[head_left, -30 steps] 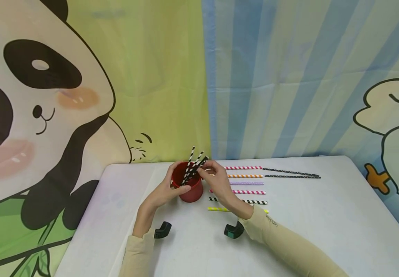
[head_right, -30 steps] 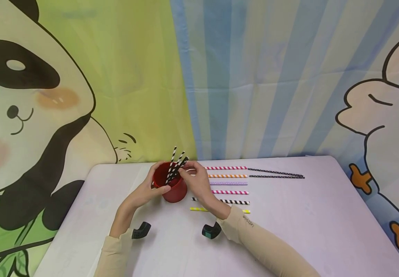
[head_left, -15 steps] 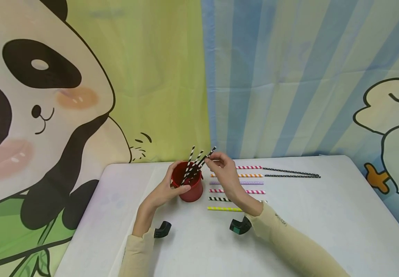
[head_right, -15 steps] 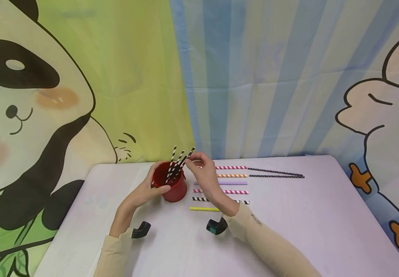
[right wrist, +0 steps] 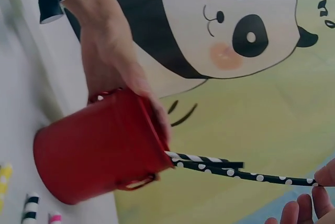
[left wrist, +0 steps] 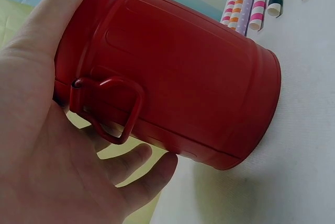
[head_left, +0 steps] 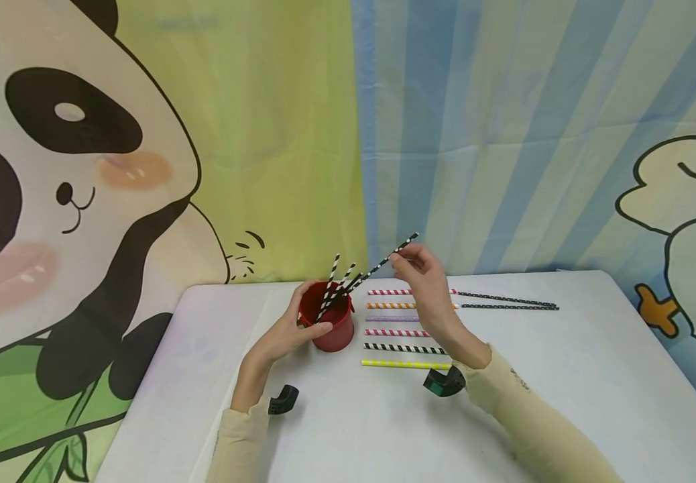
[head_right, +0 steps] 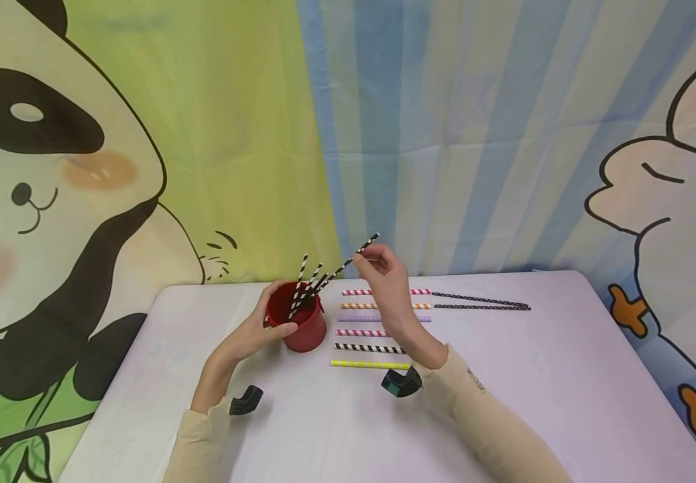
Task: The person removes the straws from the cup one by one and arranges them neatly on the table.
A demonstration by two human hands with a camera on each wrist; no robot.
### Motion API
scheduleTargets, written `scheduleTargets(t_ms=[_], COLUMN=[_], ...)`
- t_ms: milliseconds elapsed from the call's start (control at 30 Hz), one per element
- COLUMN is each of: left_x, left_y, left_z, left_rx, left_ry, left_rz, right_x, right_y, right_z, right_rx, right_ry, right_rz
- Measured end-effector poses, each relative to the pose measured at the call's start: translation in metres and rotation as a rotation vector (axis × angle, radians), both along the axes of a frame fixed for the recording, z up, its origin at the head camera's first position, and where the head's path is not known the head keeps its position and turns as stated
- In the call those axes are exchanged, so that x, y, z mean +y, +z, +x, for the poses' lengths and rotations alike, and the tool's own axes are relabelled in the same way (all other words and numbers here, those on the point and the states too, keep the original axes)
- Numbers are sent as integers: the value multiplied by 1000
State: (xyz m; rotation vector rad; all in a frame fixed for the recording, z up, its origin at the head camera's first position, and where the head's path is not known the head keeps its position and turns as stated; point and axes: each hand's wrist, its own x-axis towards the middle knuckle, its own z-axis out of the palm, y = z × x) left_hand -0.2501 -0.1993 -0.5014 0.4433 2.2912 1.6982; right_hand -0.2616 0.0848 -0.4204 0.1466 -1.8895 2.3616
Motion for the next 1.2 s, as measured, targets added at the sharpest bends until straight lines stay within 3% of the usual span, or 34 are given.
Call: scheduleTargets(t_ms=[233,467,733,867,1200], left_x=[0,0,1,1,1], left_y=[1,2,2,3,2], left_z=[0,1,1,1,1], left_rx=[-3,-21,-17,-23,-20], left_ry=[8,16,15,18,23], left_rz=[-4,-16,-7,-7,-7], right_x=[33,61,91,105,123], right_y=[12,5,-8,-8,-12], right_z=[0,2,11,14,15], right_rx=[69,92,132,165,333], right_ry=[-43,-76,-42,-13,-4], right_rz=[-9,68,372,572,940])
